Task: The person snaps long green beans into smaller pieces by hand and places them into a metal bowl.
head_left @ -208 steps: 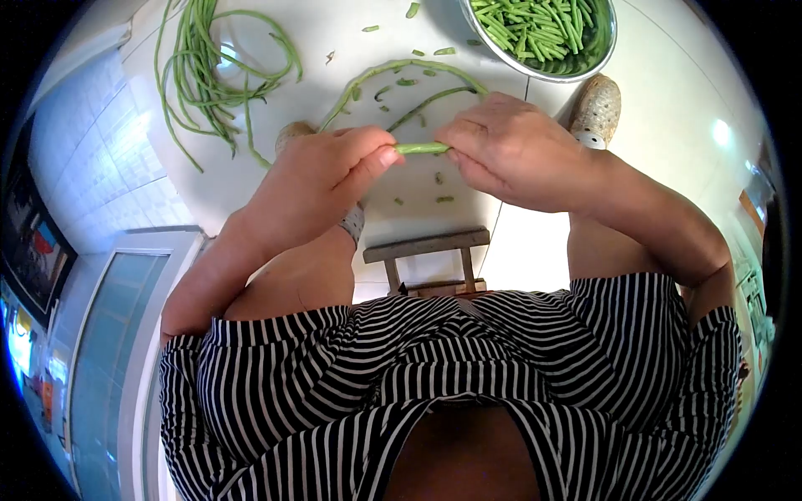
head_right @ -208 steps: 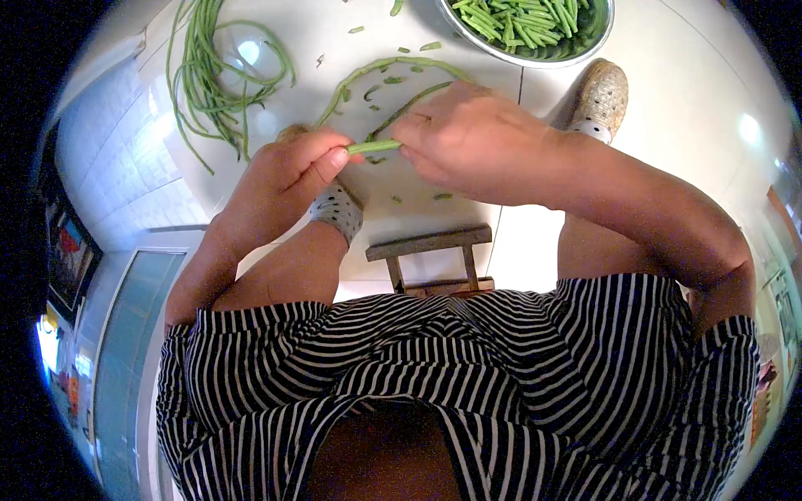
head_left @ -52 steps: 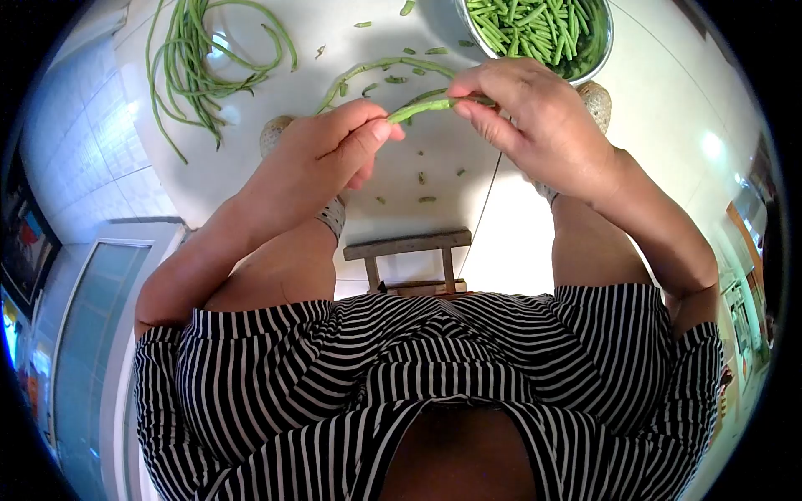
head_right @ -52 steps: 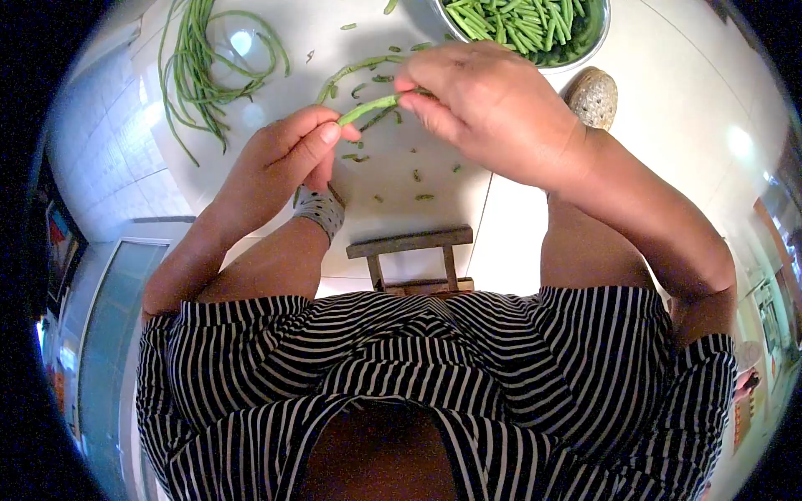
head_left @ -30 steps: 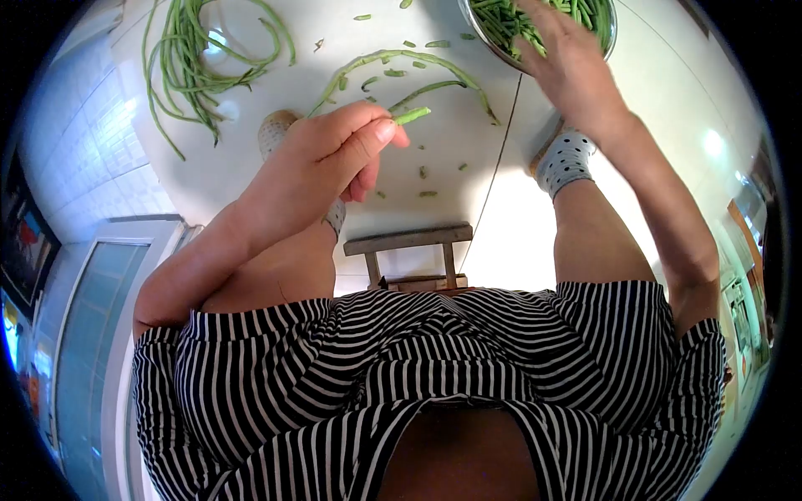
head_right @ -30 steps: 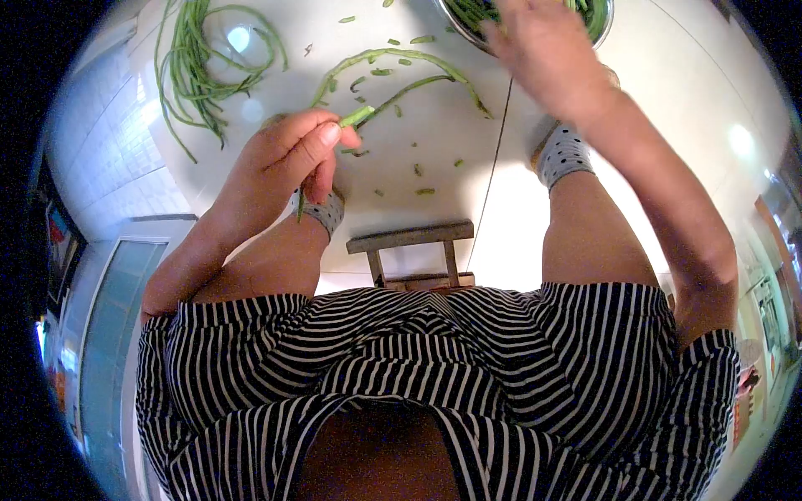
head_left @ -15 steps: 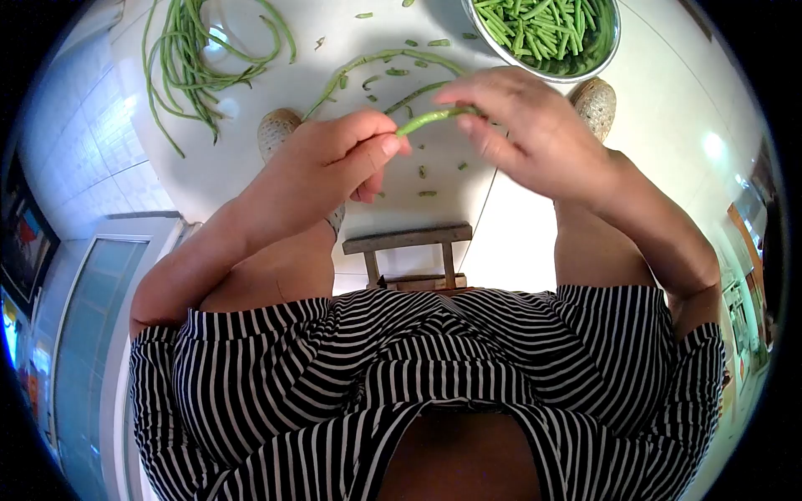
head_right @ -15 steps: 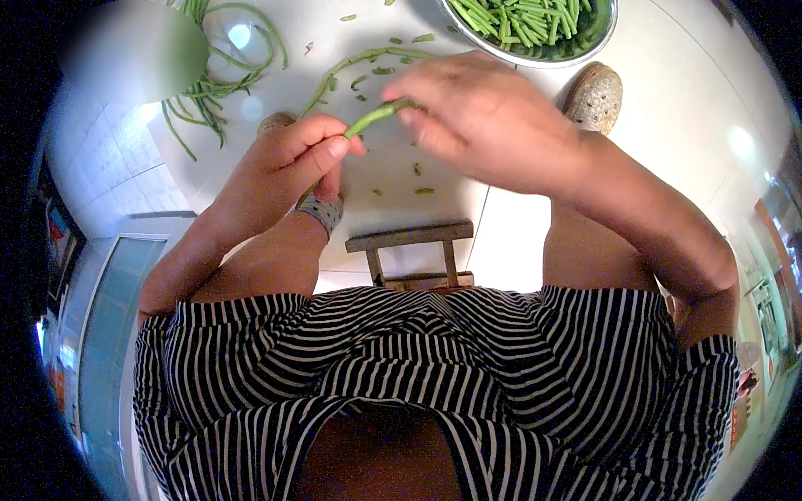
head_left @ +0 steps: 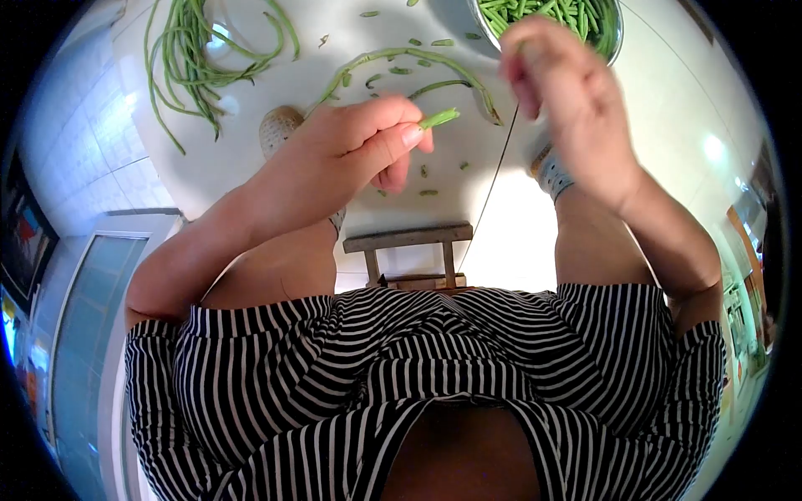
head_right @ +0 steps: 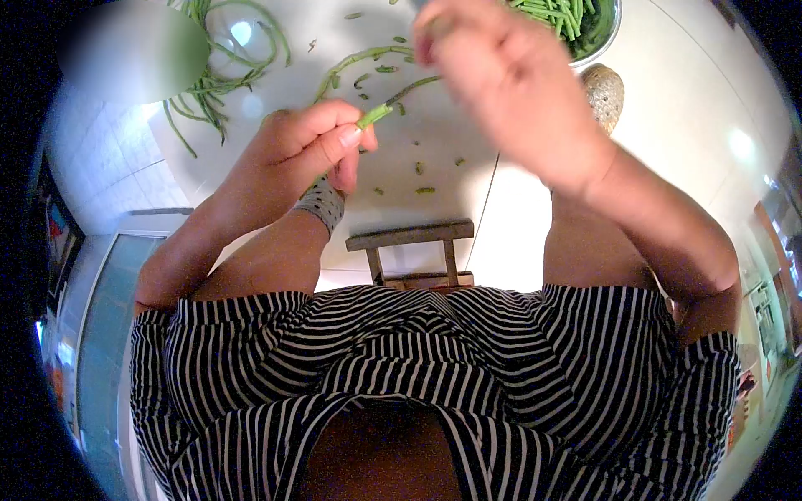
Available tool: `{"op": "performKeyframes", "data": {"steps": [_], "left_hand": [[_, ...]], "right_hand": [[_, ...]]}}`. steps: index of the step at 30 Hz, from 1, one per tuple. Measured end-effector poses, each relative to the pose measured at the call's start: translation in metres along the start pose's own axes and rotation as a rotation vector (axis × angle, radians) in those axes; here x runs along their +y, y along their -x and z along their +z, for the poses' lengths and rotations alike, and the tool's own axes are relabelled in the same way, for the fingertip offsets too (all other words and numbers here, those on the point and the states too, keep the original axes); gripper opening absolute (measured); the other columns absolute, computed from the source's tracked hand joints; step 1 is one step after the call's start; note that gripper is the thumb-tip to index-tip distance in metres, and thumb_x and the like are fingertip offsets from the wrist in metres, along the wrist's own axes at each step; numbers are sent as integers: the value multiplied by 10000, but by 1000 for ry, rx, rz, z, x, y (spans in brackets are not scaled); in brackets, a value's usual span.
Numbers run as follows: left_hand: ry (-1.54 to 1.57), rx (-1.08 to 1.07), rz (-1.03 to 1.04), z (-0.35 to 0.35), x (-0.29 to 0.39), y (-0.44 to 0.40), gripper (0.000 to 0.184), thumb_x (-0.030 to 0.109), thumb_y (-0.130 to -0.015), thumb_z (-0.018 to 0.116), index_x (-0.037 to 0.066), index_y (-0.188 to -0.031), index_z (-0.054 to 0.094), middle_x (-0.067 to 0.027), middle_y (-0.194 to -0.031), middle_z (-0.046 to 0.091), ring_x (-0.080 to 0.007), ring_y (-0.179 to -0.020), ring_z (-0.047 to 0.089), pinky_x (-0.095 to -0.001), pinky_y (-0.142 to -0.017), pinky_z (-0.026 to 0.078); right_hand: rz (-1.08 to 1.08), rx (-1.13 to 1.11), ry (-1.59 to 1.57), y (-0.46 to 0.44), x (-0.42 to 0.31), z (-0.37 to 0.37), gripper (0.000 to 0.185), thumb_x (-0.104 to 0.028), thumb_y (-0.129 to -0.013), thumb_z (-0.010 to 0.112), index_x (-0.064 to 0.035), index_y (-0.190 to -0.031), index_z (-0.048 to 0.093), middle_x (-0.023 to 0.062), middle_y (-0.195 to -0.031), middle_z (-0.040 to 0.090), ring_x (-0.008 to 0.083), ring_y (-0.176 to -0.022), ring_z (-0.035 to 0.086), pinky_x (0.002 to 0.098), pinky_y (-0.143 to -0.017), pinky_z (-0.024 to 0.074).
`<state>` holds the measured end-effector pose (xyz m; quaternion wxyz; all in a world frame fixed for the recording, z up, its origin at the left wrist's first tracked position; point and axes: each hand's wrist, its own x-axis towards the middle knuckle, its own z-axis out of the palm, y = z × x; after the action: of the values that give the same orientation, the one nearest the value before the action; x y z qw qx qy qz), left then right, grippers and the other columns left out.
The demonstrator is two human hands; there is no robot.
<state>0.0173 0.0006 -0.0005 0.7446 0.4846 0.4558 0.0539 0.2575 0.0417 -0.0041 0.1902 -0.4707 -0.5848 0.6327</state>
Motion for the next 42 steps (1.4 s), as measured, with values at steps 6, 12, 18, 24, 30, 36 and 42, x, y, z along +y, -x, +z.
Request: {"op": "performKeyframes", "data": {"steps": [6, 12, 18, 24, 30, 36, 42], "left_hand": [[347, 7, -174, 0, -16, -3, 309, 231, -1032, 452, -5, -1170, 597, -102, -881, 673, -162, -811, 644, -278, -807, 507], [406, -54, -220, -5, -19, -11, 377, 270, -1033, 448, -29, -1222, 581, -148, -999, 683, -203, -933, 664, -323, -872, 510], [386, -58, -238, -1, -9, -12, 342, 266, -1022, 482, -6, -1180, 616, -89, -892, 700, -145, -821, 664, -283, -804, 523], [252, -104, -182, 5, -23, -8, 274, 210, -1025, 476, 0, -1122, 623, -57, -845, 691, -125, -789, 661, -250, -746, 525], [200, -184, -146, 8, -18, -7, 292, 255, -1022, 474, -3, -1001, 610, -59, -836, 668, -135, -782, 633, -270, -762, 506], [273, -103, -12, 7, -18, -6, 245, 182, -1031, 451, 3, -1121, 593, -78, -873, 672, -163, -818, 657, -293, -785, 525], [482, -102, -46, 3, -4, -7, 496, 207, -1030, 463, 24, -1462, 301, -96, -861, 651, -161, -870, 651, -297, -816, 511]], "right_hand": [[190, -39, 777, -33, 36, -45, 372, -123, -938, 509, 7, -1285, 536, 252, -1265, 554, 373, -1143, 562, 429, -1001, 466], [-610, 12, 779, -18, 48, 8, 288, -133, -917, 609, -32, -1187, 600, 83, -880, 649, 182, -793, 622, 338, -735, 502], [-567, -185, 660, -3, 38, 19, 259, -213, -843, 659, -76, -1062, 667, 83, -865, 651, 273, -864, 646, 374, -803, 517], [-557, -153, 664, 1, 31, 23, 127, -178, -838, 635, -70, -904, 627, 78, -814, 637, 278, -794, 644, 395, -769, 508], [-580, -227, 669, 2, 20, 30, 152, -177, -773, 652, -84, -787, 532, 67, -733, 622, 280, -711, 635, 407, -690, 489], [125, -172, 6, 4, -3, 16, 18, -41, -887, 541, -46, -899, 553, -14, -735, 529, 92, -630, 509, 250, -635, 420], [48, -365, 28, 9, 7, 20, 284, -111, -966, 581, -62, -1245, 563, 37, -888, 621, 117, -813, 596, 267, -717, 490]]}}
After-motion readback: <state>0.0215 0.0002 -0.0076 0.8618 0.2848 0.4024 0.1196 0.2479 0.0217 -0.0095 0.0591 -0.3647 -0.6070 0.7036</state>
